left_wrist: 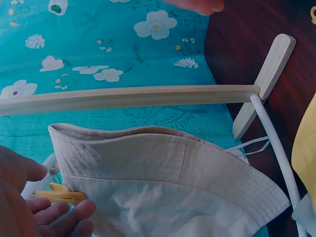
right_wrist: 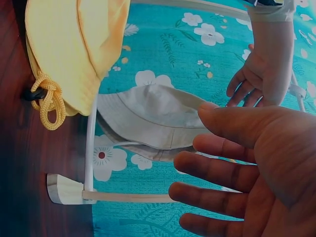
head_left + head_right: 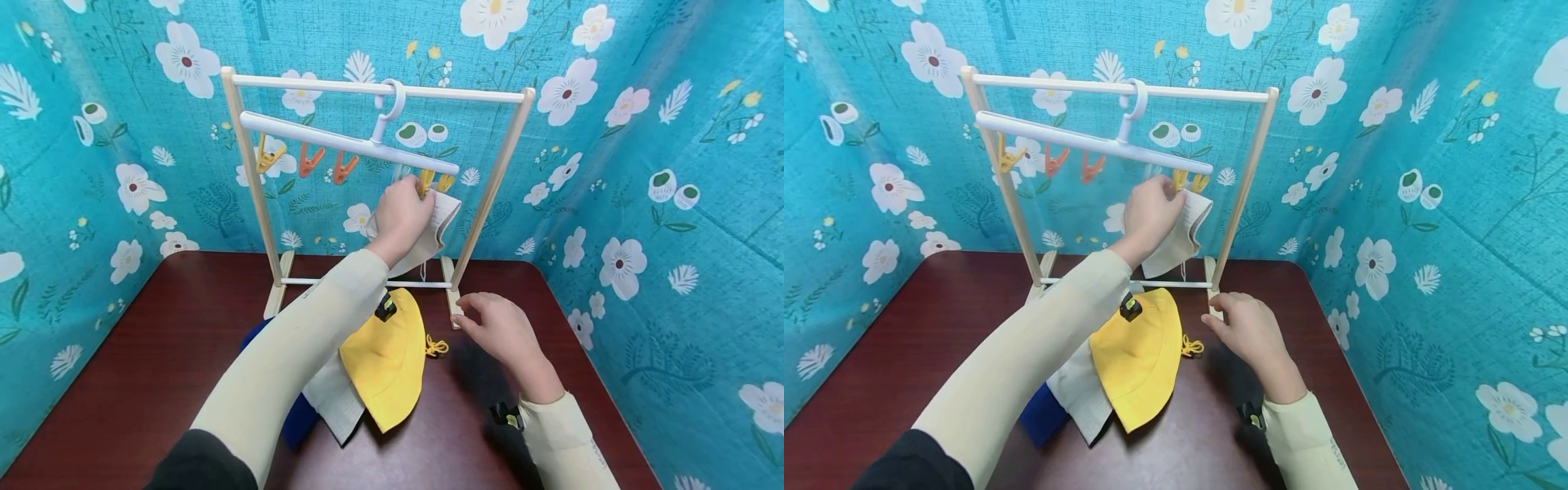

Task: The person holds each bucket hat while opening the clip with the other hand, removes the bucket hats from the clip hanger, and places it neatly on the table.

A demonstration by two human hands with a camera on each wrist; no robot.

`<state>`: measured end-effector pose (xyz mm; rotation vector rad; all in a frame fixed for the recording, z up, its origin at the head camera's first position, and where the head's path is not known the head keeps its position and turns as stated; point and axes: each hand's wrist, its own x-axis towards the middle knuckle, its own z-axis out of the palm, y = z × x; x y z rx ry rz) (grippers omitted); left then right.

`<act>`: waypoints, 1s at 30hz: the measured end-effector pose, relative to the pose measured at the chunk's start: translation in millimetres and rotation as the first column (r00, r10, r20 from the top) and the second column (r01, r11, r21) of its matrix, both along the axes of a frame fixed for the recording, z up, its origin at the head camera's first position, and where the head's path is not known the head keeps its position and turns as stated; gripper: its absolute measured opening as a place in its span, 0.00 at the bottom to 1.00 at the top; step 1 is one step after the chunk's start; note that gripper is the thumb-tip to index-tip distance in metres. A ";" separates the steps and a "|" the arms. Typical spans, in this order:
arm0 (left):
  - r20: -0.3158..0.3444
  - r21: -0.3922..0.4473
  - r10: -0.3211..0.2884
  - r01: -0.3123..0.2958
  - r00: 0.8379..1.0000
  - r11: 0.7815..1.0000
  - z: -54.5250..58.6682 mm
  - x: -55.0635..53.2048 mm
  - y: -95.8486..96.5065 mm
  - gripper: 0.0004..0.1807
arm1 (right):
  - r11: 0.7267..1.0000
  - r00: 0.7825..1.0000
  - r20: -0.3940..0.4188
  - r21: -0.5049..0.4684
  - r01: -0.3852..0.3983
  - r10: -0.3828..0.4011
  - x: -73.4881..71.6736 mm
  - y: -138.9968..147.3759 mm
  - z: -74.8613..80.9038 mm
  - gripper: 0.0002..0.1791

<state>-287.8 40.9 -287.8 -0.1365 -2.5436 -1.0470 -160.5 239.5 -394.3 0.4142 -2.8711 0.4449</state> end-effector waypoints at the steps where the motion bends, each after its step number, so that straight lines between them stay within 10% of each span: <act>1: -0.002 -0.004 0.009 -0.009 1.000 1.000 0.0 -1.5 1.2 0.17 | 1.000 1.000 0.001 -0.002 -0.001 0.001 -0.2 0.2 -0.4 0.19; 30: -0.030 0.059 0.137 -0.135 0.990 0.989 -4.6 -36.0 17.5 0.17 | 0.998 0.998 0.044 -0.037 0.052 -0.051 -11.1 1.7 4.5 0.17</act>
